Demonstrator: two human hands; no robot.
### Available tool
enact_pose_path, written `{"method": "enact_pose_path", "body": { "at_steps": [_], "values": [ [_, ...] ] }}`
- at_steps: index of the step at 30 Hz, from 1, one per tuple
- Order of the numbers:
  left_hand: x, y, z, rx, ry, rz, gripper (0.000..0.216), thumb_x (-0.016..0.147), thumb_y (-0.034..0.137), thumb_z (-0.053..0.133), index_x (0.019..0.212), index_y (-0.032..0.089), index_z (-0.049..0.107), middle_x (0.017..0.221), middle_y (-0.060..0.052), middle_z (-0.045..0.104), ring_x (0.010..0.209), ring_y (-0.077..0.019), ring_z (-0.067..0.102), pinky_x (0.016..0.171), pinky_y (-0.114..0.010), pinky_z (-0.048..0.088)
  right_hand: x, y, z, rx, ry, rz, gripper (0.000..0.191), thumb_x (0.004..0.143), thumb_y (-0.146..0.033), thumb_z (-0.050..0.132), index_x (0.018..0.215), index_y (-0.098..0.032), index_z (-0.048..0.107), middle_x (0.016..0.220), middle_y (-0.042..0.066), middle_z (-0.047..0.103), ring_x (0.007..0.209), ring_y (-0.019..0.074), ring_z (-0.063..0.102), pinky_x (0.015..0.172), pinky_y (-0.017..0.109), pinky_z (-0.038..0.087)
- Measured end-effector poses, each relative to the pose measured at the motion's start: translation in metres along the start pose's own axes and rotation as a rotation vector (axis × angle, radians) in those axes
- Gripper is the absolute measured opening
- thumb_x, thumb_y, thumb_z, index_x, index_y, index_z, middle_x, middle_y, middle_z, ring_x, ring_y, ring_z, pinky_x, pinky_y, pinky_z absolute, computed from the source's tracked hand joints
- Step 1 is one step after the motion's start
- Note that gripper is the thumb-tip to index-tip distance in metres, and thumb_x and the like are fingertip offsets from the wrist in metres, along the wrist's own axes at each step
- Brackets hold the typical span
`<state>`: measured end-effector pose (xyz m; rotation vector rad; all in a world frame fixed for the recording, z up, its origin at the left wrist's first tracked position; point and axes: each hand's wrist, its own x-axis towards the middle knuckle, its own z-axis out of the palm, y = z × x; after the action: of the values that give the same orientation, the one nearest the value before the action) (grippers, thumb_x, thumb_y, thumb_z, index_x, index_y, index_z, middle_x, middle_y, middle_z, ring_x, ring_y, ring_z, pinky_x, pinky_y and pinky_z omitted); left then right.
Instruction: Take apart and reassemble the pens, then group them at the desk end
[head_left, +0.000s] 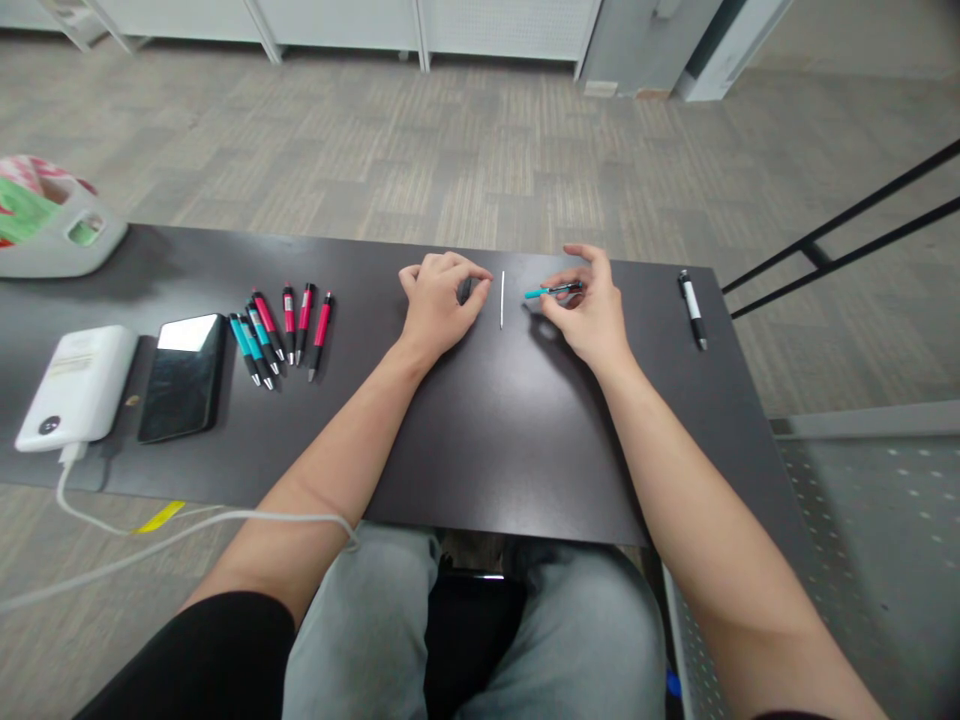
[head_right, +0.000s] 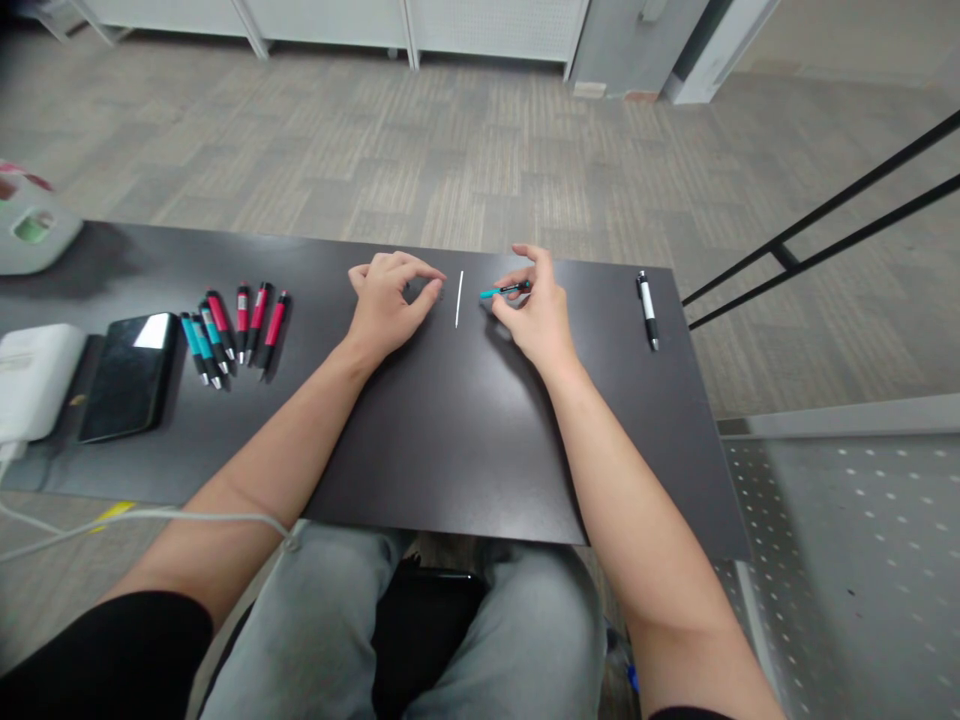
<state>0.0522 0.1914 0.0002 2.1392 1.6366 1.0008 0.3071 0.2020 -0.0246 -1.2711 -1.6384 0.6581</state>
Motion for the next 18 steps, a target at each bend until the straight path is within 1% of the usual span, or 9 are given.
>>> {"method": "enact_pose_path", "body": {
  "at_steps": [3,8,11,15,18],
  "values": [
    [0.0003,-0.0022,0.0008,-0.006,0.006,0.01,0.02,0.113,0.044,0.069,0.12,0.039,0.087,0.12,-0.008,0.082,0.135,-0.0415,0.063,0.121,-0.066,0.037,-0.0008,-0.0062,0.0021,0.016,-0.005,0.0,0.062,0.097,-0.051,0.089,0.154,-0.036,0.066,0.13,0.008,0.087,0.09,0.0274,0.075,0.089,0.05,0.074],
    [0.0015,-0.0045,0.001,0.031,0.016,-0.004,0.02,0.114,0.044,0.068,0.124,0.04,0.085,0.124,-0.008,0.082,0.138,-0.0418,0.062,0.121,-0.066,0.037,-0.0014,-0.0044,0.0038,-0.017,-0.004,-0.026,0.053,0.098,-0.049,0.088,0.146,-0.035,0.07,0.122,0.008,0.086,0.099,0.0292,0.076,0.089,0.047,0.073],
    [0.0023,-0.0064,0.0007,0.036,0.027,-0.014,0.021,0.115,0.046,0.068,0.127,0.04,0.084,0.127,-0.008,0.083,0.142,-0.0429,0.061,0.122,-0.066,0.036,-0.0014,-0.0005,0.0039,-0.041,-0.017,-0.038,0.046,0.099,-0.047,0.087,0.14,-0.034,0.071,0.125,0.008,0.086,0.104,0.0298,0.077,0.092,0.047,0.072],
    [0.003,-0.0086,0.0004,0.029,0.056,-0.025,0.023,0.117,0.047,0.064,0.125,0.039,0.083,0.127,-0.007,0.083,0.141,-0.0417,0.062,0.121,-0.064,0.037,-0.0016,-0.0009,0.0049,-0.059,-0.008,-0.08,0.045,0.105,-0.049,0.081,0.146,-0.034,0.069,0.128,0.01,0.083,0.108,0.0323,0.076,0.105,0.056,0.071],
    [0.003,-0.0089,0.0006,0.052,0.058,-0.017,0.025,0.119,0.051,0.061,0.123,0.039,0.082,0.129,-0.007,0.083,0.14,-0.041,0.062,0.119,-0.062,0.038,-0.0026,-0.0077,0.0055,-0.08,-0.048,-0.112,0.046,0.109,-0.05,0.077,0.151,-0.034,0.07,0.126,0.011,0.082,0.112,0.0355,0.076,0.115,0.063,0.067]
  ]
}}
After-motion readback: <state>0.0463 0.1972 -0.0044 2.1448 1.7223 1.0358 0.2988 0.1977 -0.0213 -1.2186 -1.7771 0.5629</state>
